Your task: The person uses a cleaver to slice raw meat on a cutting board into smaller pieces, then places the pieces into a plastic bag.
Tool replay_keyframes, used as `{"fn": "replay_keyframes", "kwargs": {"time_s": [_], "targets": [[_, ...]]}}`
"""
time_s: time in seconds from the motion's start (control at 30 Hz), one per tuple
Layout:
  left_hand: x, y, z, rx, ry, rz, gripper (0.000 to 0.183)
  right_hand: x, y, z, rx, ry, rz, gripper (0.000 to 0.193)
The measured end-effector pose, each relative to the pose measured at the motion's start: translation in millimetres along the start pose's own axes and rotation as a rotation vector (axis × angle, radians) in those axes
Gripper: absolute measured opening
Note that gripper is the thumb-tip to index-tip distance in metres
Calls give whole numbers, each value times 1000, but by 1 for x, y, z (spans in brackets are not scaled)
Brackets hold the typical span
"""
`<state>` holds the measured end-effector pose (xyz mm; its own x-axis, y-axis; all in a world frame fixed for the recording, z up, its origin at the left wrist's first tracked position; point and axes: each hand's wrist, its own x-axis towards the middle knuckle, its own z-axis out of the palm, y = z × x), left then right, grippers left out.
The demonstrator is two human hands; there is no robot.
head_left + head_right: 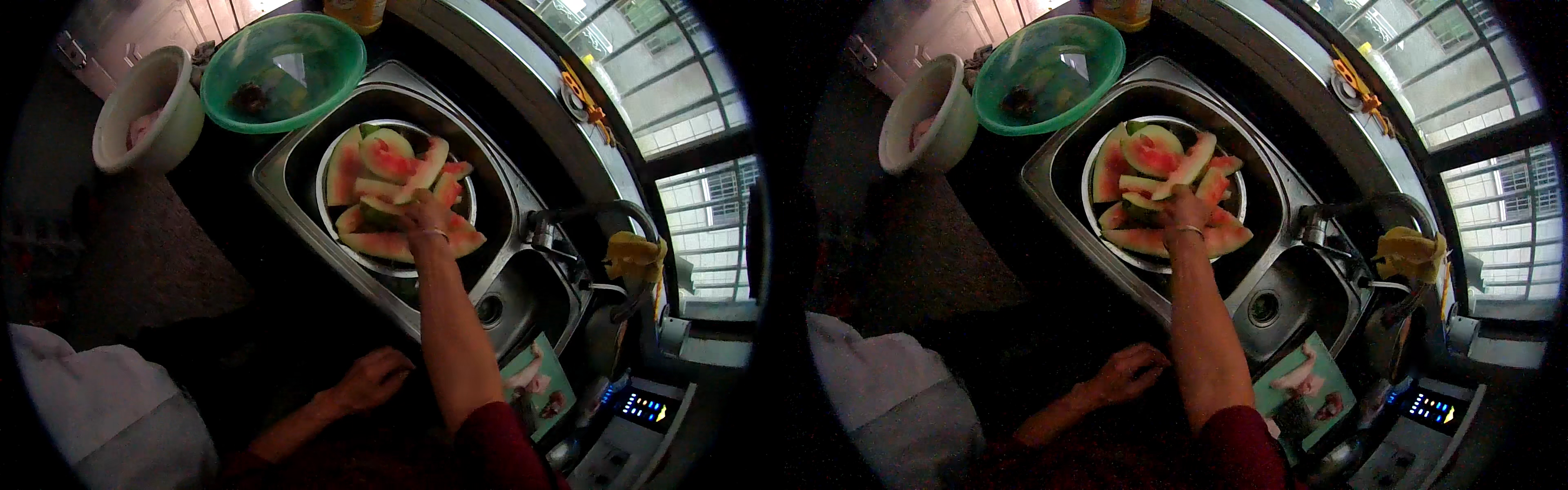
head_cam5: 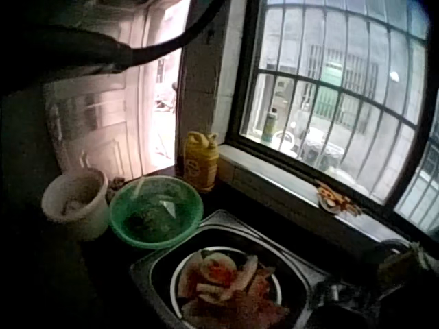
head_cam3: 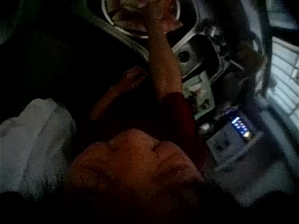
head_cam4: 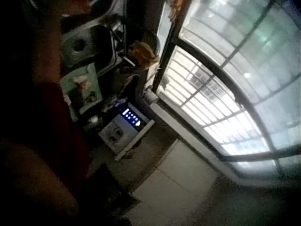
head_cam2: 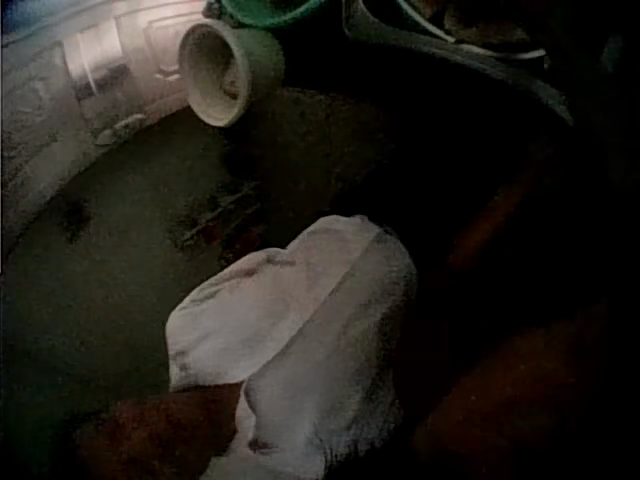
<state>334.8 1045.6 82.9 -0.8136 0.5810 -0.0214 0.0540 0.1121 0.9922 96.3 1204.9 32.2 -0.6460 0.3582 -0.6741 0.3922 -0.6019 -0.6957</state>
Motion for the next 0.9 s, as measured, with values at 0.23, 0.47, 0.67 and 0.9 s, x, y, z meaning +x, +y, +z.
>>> {"fn": "replay_keyframes", "kwargs": {"time_s": [0.23, 0.47, 0.67, 0.9], "targets": [[3, -5, 7, 10, -14, 34, 15, -36, -15, -69, 409, -409, 67, 19], [4, 1, 6, -18, -11, 37, 16, -32, -4, -99, 545, -477, 203, 28], [2, 5, 6, -25, -20, 52, 17, -36, 0, -102, 427, -366, 190, 21], [-1, 18, 8, 46, -29, 94, 15, -118, 15, -96, -125, -148, -15, 15]]}}
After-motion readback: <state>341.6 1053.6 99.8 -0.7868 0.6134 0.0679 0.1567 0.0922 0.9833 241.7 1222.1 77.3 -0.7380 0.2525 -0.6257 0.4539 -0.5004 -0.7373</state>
